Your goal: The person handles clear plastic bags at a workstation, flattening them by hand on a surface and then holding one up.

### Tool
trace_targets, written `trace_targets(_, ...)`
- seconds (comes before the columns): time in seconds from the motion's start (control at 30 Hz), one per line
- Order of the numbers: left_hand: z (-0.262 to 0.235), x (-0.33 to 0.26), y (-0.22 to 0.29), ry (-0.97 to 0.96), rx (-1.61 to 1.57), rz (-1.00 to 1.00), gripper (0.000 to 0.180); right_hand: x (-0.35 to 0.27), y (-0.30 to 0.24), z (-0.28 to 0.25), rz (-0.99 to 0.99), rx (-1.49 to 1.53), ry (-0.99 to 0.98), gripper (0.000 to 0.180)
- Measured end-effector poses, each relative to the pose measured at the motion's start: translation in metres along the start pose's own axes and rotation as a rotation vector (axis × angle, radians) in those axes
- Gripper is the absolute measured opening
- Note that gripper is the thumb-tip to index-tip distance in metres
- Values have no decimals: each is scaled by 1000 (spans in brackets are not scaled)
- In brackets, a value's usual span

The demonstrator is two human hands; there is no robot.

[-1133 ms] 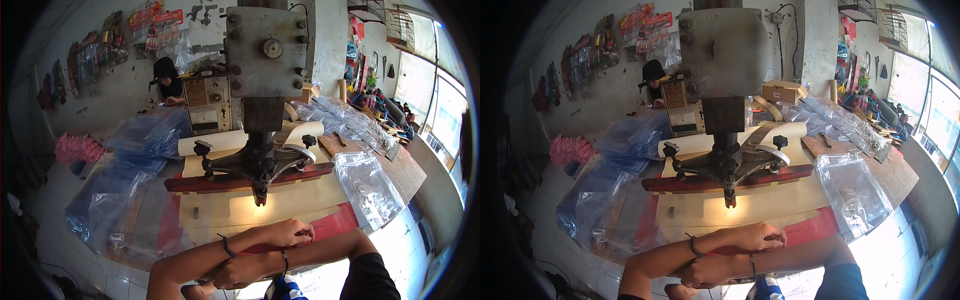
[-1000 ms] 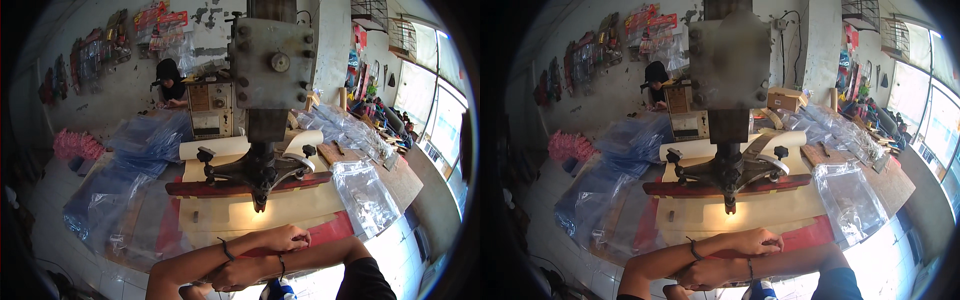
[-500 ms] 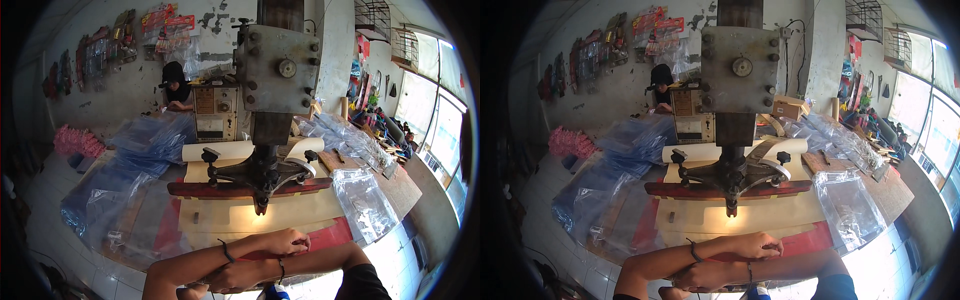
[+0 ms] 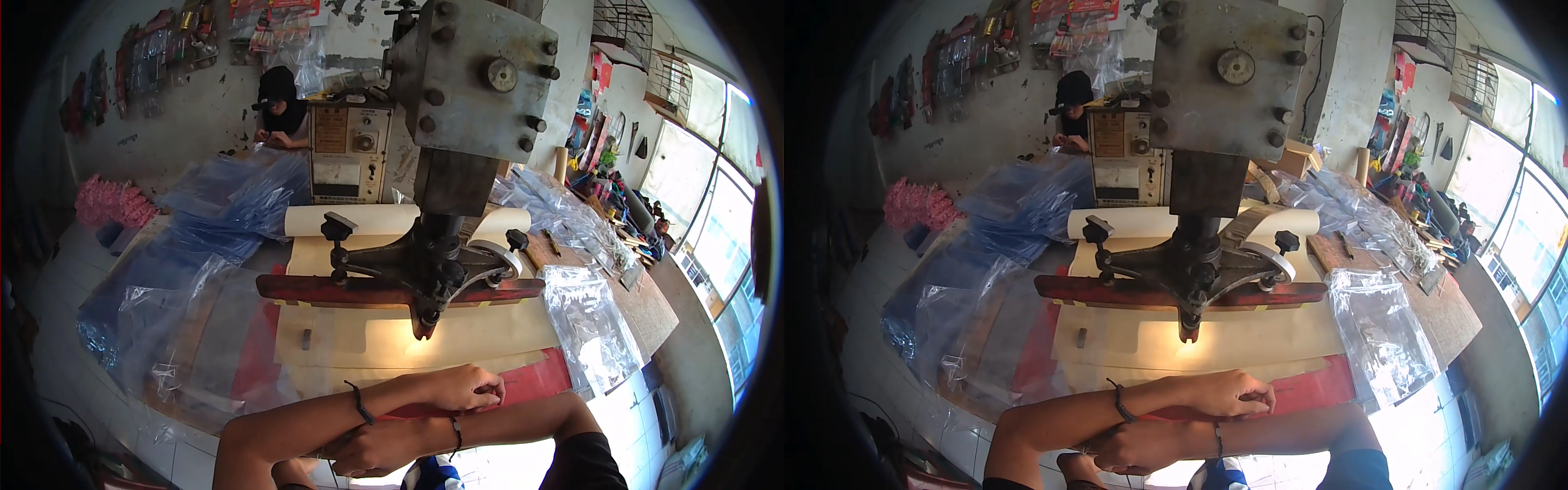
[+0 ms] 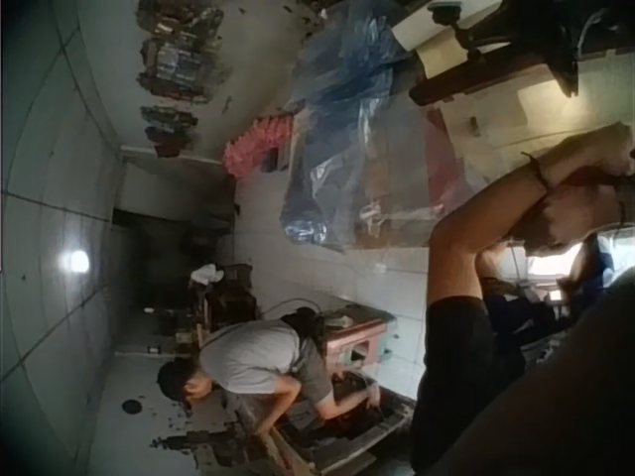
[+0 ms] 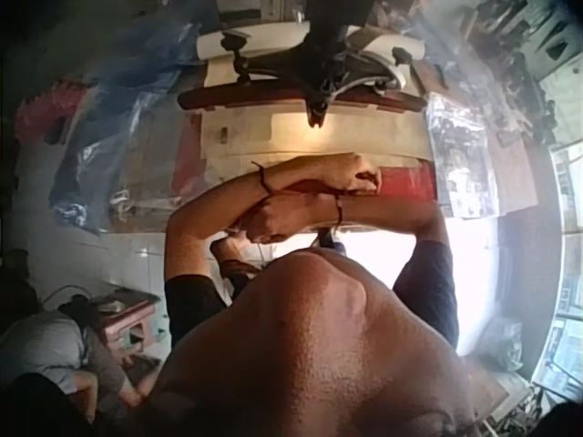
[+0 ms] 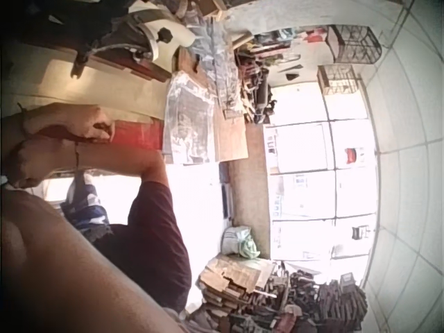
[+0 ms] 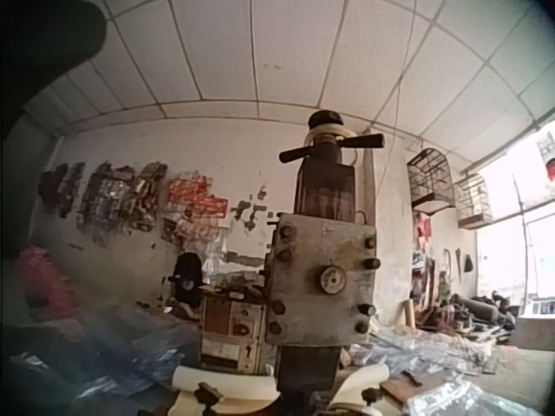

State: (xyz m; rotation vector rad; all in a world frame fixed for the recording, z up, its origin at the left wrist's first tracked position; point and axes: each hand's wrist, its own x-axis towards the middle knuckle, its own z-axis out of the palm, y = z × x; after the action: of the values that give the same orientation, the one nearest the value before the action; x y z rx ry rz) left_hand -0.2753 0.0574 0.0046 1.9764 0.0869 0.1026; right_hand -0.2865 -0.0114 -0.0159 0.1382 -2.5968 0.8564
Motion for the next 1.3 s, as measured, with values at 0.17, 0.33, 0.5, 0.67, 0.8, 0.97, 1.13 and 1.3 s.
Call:
trace_targets(0.17,-3,3,5,-12,12,12,23,-4,3,1,8,18,13,18)
trace_targets(0.33,-5,-2,12,-26,-50,-44,26,-1,4,4,-29,9,35,17)
trace_targets(0.5,-4,0,11,-42,-59,-51,28,-3,5,8,-6,-2,47,16)
trace_targets(0.67,-4,0,7,-38,-61,-39,27,-3,6,7,0,-15,23,15)
trace_targets(0.8,-6,-1,12,-58,-89,-73,26,-3,3,3,-2,-26,19,18)
trace_targets(0.97,-6,0,9,-54,-94,-67,26,-4,4,5,-5,-39,14,18)
trace_targets(1.13,-6,-1,11,-45,-59,-59,26,-1,-1,-1,0,2,23,16)
trace_targets(1.3,-4,0,8,-44,-68,-54,27,-2,2,3,10,14,13,15)
